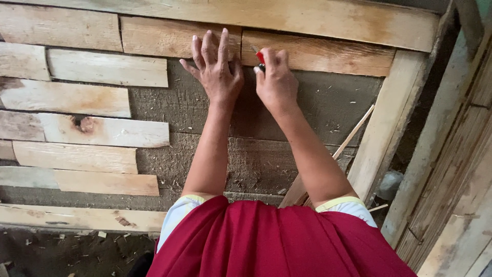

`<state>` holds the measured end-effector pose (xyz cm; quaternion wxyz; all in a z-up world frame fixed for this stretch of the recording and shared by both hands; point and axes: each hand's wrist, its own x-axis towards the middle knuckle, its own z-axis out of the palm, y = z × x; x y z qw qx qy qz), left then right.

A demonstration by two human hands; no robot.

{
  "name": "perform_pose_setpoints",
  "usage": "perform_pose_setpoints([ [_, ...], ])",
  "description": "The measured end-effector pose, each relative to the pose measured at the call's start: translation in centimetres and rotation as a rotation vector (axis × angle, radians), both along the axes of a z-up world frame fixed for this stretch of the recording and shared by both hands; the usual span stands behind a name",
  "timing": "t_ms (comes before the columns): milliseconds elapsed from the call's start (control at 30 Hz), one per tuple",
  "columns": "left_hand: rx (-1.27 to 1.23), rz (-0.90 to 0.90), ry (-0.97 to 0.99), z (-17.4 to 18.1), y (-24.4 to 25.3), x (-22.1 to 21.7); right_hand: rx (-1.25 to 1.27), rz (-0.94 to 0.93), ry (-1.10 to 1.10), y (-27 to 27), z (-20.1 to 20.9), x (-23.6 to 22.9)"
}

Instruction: The person uses a red utility knife to carve and shape small wooden planks on a workbench. They repeatedly score the wood, remove thin strips, and place the finished pieces into a growing stack on the left side of the frame.

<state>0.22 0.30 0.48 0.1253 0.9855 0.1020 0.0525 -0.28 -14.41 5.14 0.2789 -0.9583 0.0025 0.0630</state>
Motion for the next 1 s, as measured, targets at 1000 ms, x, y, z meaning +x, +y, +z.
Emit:
perform_pose_setpoints([
  [1000,-0.044,-0.05,-0.191,-1.6,2.4,1.8,-0.021,0.065,0.116,2.3,1.2,1.5],
])
